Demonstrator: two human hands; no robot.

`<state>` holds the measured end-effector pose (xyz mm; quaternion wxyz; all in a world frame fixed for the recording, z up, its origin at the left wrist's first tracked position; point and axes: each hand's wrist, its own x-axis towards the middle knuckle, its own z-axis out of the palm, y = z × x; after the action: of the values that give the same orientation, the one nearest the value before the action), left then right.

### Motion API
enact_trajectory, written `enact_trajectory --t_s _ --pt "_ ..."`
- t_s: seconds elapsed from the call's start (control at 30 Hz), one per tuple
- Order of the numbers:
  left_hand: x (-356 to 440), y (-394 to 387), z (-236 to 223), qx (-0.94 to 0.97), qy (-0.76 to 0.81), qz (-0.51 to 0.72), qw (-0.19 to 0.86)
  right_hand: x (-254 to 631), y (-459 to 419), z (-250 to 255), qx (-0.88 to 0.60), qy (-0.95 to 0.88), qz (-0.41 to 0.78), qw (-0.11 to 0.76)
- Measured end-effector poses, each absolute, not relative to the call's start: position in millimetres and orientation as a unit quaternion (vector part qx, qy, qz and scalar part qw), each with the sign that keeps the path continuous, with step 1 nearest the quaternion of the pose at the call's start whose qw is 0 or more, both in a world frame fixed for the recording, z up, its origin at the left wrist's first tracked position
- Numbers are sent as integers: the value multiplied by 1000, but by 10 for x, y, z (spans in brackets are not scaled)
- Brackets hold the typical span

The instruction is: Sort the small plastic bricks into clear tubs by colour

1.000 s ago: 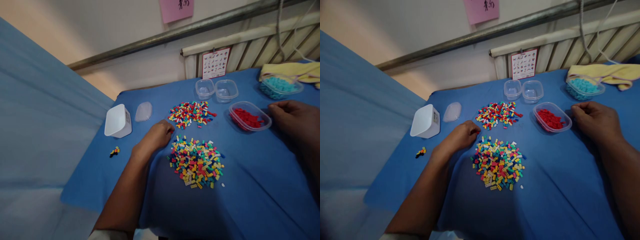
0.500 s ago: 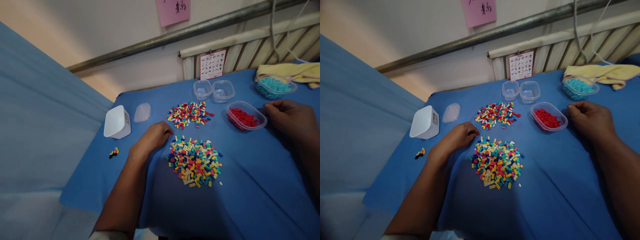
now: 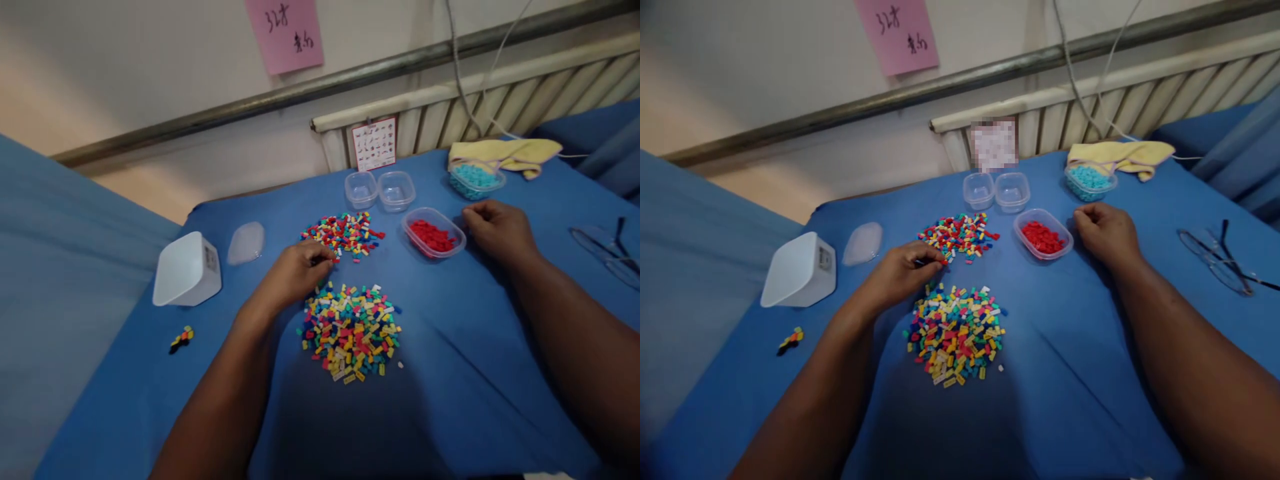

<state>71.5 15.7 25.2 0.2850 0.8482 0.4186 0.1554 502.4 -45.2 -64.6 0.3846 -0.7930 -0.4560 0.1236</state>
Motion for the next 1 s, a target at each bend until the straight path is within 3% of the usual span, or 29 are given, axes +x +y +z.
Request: enact_trajectory --t_s 0.27,0.4,0.53,0.77,1.0 --pt "2263 400 362 930 266 132 215 5051 -402 -708 -773 -467 122 412" --pt "2595 524 338 935 268 129 195 5032 -400 -684 -768 -469 123 419" --pt "2321 581 411 919 291 163 211 5020 -421 -653 -773 -467 128 410" --pt "1108 602 509 858 450 146 200 5019 -457 -639 -795 -449 124 388" --pt "524 268 129 863 476 96 141 4993 -464 -622 -800 -445 115 385"
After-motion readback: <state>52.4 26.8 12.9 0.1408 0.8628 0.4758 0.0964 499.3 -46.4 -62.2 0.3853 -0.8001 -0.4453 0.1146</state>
